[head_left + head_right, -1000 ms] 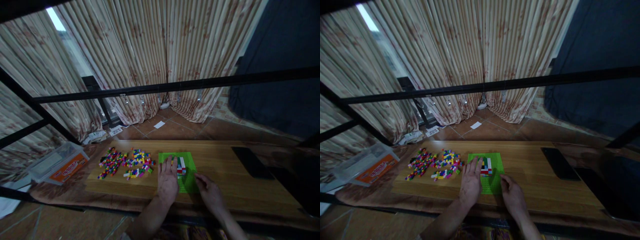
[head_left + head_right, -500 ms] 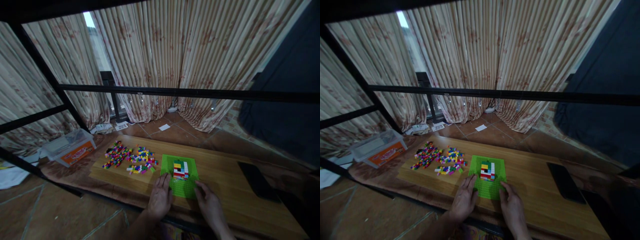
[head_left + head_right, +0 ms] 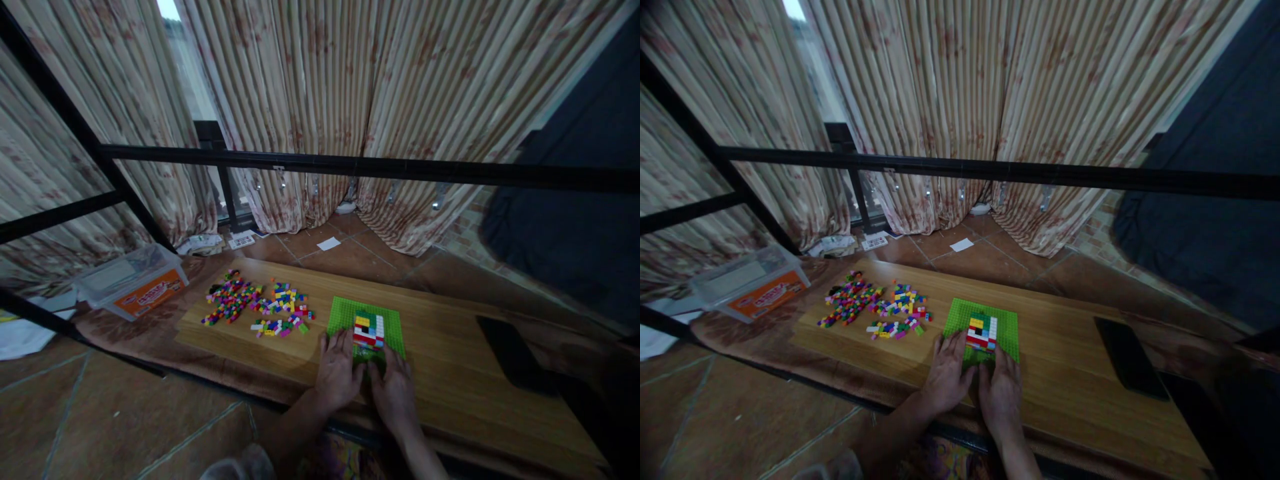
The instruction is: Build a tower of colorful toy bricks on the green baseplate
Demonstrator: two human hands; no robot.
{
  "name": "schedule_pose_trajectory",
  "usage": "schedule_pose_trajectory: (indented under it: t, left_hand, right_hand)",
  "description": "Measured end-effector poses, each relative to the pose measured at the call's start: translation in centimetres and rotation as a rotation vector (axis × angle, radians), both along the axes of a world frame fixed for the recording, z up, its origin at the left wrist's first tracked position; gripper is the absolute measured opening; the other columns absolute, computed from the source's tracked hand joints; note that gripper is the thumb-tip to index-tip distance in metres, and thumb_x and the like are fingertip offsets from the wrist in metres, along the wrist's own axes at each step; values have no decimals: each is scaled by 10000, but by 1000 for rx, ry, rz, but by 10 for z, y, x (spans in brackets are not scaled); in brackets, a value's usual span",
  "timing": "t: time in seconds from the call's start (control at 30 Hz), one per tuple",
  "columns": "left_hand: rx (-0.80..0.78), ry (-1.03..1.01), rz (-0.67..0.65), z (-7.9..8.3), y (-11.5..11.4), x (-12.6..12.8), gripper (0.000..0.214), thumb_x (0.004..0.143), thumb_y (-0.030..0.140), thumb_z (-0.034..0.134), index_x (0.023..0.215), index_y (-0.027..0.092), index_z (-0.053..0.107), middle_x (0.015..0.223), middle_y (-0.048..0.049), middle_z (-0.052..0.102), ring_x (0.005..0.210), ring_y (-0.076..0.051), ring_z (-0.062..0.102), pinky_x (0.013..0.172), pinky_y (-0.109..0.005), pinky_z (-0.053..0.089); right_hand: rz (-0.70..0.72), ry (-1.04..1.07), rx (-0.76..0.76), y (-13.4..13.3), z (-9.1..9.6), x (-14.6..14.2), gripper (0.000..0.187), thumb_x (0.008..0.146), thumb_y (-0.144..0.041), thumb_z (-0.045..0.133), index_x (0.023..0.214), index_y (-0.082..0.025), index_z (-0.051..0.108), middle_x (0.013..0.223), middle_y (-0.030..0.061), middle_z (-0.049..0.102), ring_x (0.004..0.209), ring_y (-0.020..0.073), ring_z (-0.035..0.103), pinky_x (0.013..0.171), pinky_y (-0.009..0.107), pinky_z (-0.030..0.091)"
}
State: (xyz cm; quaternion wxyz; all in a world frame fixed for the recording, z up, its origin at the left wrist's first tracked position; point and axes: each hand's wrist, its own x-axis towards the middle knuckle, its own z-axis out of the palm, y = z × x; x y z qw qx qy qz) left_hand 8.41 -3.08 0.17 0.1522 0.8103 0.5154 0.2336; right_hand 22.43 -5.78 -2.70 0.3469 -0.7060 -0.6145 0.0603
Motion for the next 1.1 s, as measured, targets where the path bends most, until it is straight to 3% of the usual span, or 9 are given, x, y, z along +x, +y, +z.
schedule_pose_trajectory:
  t: [0.17, 0.33, 0.5, 0.57, 0.63, 0.83, 1.1]
  left_hand:
    - [-13, -57, -60, 1, 2, 1, 724, 809, 335, 557, 1450, 136, 284, 1417, -129, 472, 1333, -280, 376, 1150, -566, 207]
    - [-32, -218, -17, 1, -4, -12, 566, 808, 234, 536, 1357, 167, 420, 1332, -95, 540, 1252, -219, 462, 1107, -434, 356]
    - [95, -307, 262, 0, -7, -52, 379, 835, 142, 469, 1206, 183, 535, 1138, -81, 609, 1106, -209, 532, 992, -404, 446]
    - [150, -266, 426, 3, -1, -70, 330, 844, 159, 490, 1164, 191, 561, 1082, -78, 606, 1065, -219, 534, 971, -410, 445]
    - [157, -173, 472, 7, 9, -83, 305, 836, 178, 529, 1134, 203, 586, 1060, -72, 599, 1037, -224, 532, 945, -403, 446]
    - [141, 75, 407, 10, 33, -95, 306, 818, 196, 574, 1115, 239, 636, 1105, -68, 584, 1004, -235, 519, 914, -396, 429]
    - [214, 153, 364, 4, 36, -96, 267, 849, 226, 529, 1093, 218, 637, 1101, -78, 600, 1004, -246, 531, 903, -405, 429]
  right_hand:
    - [-35, -38, 63, -2, -9, 6, 482, 893, -368, 387, 1272, -92, 501, 1117, 179, 601, 1077, 316, 503, 915, 488, 433]
    - [-49, -100, 126, -3, -17, 6, 498, 893, -389, 380, 1271, -86, 494, 1094, 190, 605, 1044, 325, 511, 901, 505, 424]
    - [-70, -107, 155, -4, -20, 6, 517, 893, -423, 377, 1244, -68, 511, 1094, 206, 603, 1052, 327, 512, 916, 501, 424]
    - [-71, -97, 163, -4, -20, 5, 505, 894, -421, 374, 1241, -82, 514, 1099, 199, 600, 1062, 326, 512, 922, 504, 420]
    - [-74, -79, 163, -3, -20, 4, 495, 893, -420, 376, 1241, -96, 514, 1106, 193, 597, 1071, 326, 510, 926, 510, 414]
    - [-109, -17, 161, -3, -17, 1, 481, 898, -405, 382, 1252, -105, 507, 1103, 180, 596, 1075, 313, 509, 930, 508, 420]
    - [-113, 31, 150, -3, -10, -4, 451, 911, -359, 372, 1278, -120, 480, 1129, 169, 601, 1089, 294, 508, 944, 506, 427]
